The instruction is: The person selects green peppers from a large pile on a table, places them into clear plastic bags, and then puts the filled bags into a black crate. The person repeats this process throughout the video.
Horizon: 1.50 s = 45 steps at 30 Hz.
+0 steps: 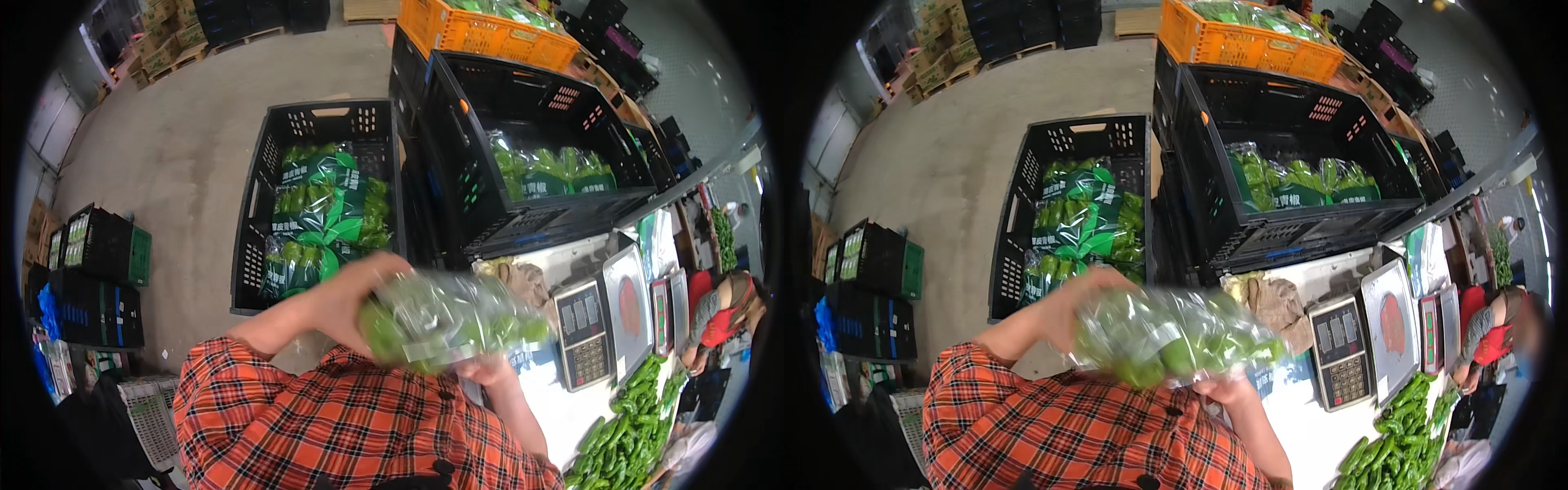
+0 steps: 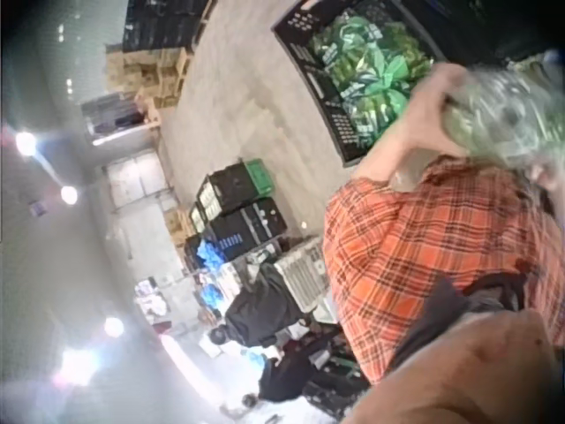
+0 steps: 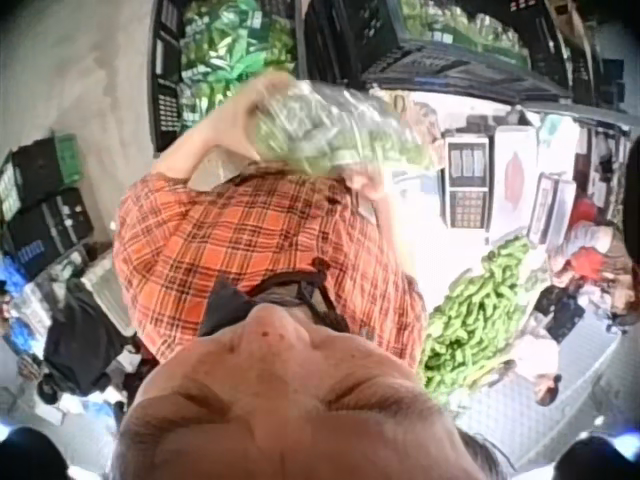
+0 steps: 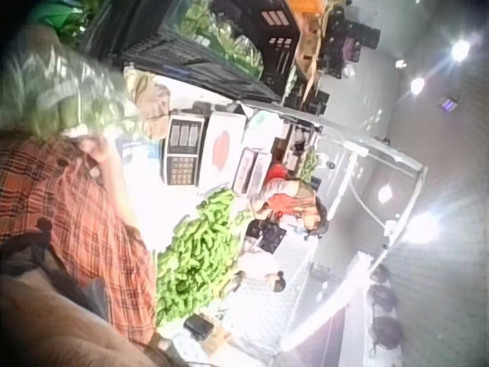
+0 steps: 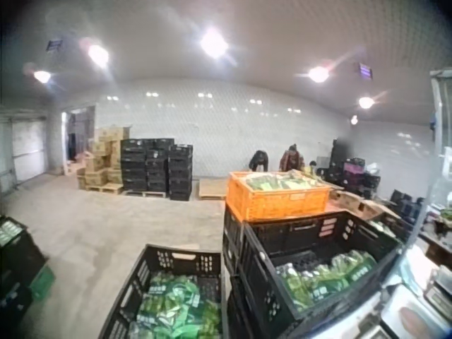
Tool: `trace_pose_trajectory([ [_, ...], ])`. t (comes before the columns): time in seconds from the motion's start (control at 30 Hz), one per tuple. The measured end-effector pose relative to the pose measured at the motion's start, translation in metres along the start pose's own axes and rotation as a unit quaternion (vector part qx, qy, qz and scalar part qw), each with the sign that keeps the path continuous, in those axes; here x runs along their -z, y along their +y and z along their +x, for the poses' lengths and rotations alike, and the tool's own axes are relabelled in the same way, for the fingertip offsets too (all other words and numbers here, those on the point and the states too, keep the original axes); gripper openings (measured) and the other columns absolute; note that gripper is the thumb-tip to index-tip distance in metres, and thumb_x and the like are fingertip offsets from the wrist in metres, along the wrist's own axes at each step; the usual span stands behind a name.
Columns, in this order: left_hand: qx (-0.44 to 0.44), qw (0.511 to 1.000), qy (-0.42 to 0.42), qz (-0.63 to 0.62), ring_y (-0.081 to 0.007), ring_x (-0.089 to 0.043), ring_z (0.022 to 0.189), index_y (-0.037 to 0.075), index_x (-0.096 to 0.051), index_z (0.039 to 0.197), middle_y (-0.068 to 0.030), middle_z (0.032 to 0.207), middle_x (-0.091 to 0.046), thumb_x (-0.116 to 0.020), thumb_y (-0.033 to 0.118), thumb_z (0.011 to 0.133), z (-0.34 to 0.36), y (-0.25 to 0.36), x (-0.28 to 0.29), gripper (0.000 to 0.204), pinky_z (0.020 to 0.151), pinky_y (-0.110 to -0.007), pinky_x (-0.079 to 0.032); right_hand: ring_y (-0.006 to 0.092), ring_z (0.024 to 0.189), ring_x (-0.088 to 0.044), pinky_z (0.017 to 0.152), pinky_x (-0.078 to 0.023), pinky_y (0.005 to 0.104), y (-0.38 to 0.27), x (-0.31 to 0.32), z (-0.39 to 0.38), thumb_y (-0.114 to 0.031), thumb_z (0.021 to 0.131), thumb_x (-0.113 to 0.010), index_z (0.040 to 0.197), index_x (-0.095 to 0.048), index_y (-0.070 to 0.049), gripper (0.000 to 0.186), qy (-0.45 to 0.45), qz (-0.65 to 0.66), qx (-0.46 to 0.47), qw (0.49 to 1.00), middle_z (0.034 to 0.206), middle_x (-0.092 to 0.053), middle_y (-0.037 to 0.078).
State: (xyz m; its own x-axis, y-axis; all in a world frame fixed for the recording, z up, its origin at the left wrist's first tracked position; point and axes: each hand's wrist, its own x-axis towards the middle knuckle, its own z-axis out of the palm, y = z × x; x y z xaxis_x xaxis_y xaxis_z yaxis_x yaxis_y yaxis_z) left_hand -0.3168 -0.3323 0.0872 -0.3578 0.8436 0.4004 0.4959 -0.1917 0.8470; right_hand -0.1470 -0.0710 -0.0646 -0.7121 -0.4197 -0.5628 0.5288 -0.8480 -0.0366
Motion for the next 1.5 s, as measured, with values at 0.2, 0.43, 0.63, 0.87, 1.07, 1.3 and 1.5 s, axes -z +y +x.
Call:
trace_pose_trajectory([
  [0.2, 0.155, 0.798, 0.368, -0.451, -0.0224, -0.056, 0.098, 0.001, -0.043, 0.122, -0.011, 0.11, -0.056, -0.062, 0.027, 0.068, -0.078, -0.071, 0.037, 0.062, 0.084, -0.035, -0.047, 0.0081, 0.04, -0.024, 0.038, -0.018, 0.0207, 0.001, -0.081, 0.018, -0.061, 0.087, -0.024, 0.084, -0.055, -0.004, 0.065, -0.054, -0.283, 0.076, 0.955, 0.048, -0.039, 0.002],
  [0.43, 0.168, 0.612, 0.525, -0.568, -0.0298, -0.06, 0.091, 0.001, -0.052, 0.111, -0.0156, 0.104, -0.06, -0.053, 0.033, 0.077, -0.079, -0.134, 0.08, 0.046, 0.082, -0.042, -0.048, 0.0078, 0.038, -0.028, 0.036, -0.021, 0.0211, 0.011, -0.046, 0.011, -0.041, 0.09, -0.043, 0.084, -0.054, -0.003, 0.041, 0.138, -0.236, 0.154, 0.949, 0.052, -0.046, 0.004],
  [0.63, 0.185, 0.57, 0.575, -0.557, -0.0278, -0.062, 0.08, 0.006, -0.059, 0.091, -0.0098, 0.09, -0.064, -0.056, 0.036, 0.077, -0.044, -0.235, 0.121, 0.033, 0.076, -0.043, -0.05, 0.008, 0.043, -0.032, 0.039, -0.024, 0.0194, 0.03, -0.023, -0.011, -0.039, 0.087, -0.05, 0.084, -0.052, -0.005, 0.034, 0.242, -0.219, 0.227, 0.918, 0.055, -0.046, 0.002],
  [0.87, 0.145, 0.481, 0.654, -0.565, -0.0255, -0.059, 0.089, 0.01, -0.058, 0.098, -0.0077, 0.098, -0.062, -0.057, 0.039, 0.076, 0.015, -0.356, 0.129, 0.036, 0.077, -0.042, -0.048, 0.0108, 0.045, -0.035, 0.041, -0.029, 0.0229, 0.059, -0.026, -0.054, -0.036, 0.085, -0.051, 0.086, -0.051, -0.005, 0.031, 0.337, -0.195, 0.307, 0.869, 0.055, -0.046, 0.002],
  [1.07, 0.322, 0.465, 0.667, -0.484, -0.028, -0.059, 0.081, 0.009, -0.048, 0.114, -0.0083, 0.099, -0.058, -0.044, 0.064, 0.08, 0.029, -0.421, 0.095, 0.065, 0.071, -0.042, -0.049, 0.0118, 0.05, -0.042, 0.046, -0.036, 0.0242, 0.084, -0.021, -0.079, -0.035, 0.085, -0.05, 0.088, -0.052, -0.006, 0.029, 0.387, -0.124, 0.32, 0.856, 0.059, -0.05, 0.004],
  [1.3, 0.466, 0.529, 0.517, -0.486, -0.0307, -0.062, 0.086, 0.002, -0.046, 0.113, -0.0175, 0.102, -0.059, -0.047, 0.037, 0.089, 0.025, -0.41, 0.068, 0.043, 0.069, -0.037, -0.052, 0.0156, 0.058, -0.05, 0.057, -0.043, 0.029, 0.111, 0.041, -0.118, -0.034, 0.086, -0.048, 0.093, -0.053, -0.007, 0.028, 0.41, -0.077, 0.361, 0.834, 0.067, -0.055, 0.007],
  [1.5, 0.22, 0.701, 0.605, -0.306, -0.0144, -0.059, 0.063, 0.005, -0.056, 0.095, -0.0054, 0.078, -0.06, -0.047, 0.008, 0.086, 0.038, -0.236, 0.009, 0.013, 0.056, -0.024, -0.047, 0.0188, 0.064, -0.057, 0.065, -0.048, 0.0324, 0.122, 0.124, -0.172, -0.033, 0.086, -0.047, 0.095, -0.054, -0.007, 0.028, 0.38, -0.049, 0.397, 0.834, 0.072, -0.059, 0.009],
])
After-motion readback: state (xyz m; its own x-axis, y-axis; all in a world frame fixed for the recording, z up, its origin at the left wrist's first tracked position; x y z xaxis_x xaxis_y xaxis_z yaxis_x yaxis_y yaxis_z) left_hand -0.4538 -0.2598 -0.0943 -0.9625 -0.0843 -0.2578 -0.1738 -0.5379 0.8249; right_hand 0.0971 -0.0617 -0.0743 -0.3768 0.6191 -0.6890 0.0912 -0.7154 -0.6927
